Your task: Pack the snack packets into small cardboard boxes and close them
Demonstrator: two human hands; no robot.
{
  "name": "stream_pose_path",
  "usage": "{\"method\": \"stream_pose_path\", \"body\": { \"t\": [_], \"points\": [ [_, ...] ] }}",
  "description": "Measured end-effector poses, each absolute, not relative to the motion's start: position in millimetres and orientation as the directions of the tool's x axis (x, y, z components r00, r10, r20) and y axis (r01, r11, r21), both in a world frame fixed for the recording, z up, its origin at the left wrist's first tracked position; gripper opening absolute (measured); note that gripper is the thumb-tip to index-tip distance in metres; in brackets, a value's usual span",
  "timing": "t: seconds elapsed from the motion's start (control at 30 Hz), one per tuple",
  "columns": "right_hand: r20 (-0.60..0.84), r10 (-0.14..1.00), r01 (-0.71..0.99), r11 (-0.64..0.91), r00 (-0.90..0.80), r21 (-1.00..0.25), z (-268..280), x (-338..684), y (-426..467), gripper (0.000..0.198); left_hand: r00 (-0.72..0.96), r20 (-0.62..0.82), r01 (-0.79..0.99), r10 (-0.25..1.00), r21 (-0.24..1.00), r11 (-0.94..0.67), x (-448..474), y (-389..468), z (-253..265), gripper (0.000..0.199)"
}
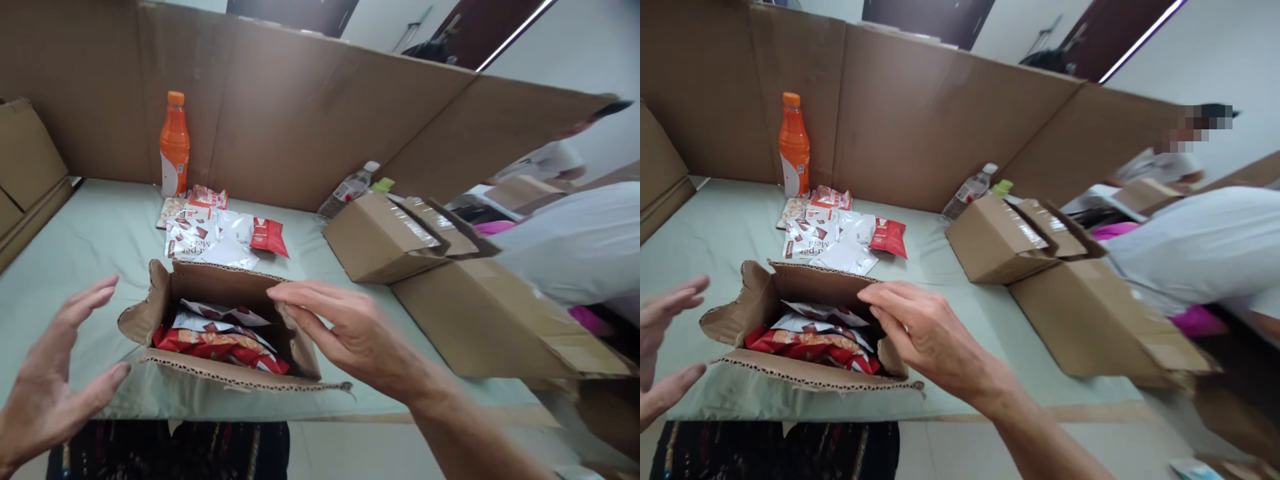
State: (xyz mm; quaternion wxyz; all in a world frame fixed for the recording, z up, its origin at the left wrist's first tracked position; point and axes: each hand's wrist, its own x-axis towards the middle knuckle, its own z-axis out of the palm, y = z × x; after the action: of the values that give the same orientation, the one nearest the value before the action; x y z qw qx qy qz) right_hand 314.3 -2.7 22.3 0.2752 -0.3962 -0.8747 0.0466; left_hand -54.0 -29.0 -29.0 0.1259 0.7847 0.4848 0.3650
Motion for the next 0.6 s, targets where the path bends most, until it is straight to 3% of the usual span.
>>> {"method": "stream_pose_path", "body": {
  "t": [0.17,0.33,0.43,0.5,0.6],
  "points": [
    [0.495,0.683,0.62,0.717,-0.536,-0.319,4,315,2,0.031,0.322,0.444,0.575,0.836,0.61,-0.545,-33,-27,-55,0.064],
    [0.547,0.665,0.596,0.73,-0.508,-0.334,-22,312,13,0.029,0.442,0.581,0.552,0.683,0.424,-0.718,-14,-16,-42,0.04],
    [0.59,0.632,0.55,0.76,-0.502,-0.346,-33,312,13,0.026,0.462,0.602,0.587,0.651,0.343,-0.733,-10,-10,-34,0.029],
    [0.677,0.64,0.572,0.727,-0.364,-0.379,-32,315,8,0.025,0.424,0.608,0.624,0.671,0.341,-0.703,-8,-9,-34,0.031],
    [0.797,0.604,0.639,0.624,-0.027,-0.451,-22,325,0,0.034,0.315,0.623,0.673,0.716,0.386,-0.632,-2,-10,-40,0.049]
  ]
}}
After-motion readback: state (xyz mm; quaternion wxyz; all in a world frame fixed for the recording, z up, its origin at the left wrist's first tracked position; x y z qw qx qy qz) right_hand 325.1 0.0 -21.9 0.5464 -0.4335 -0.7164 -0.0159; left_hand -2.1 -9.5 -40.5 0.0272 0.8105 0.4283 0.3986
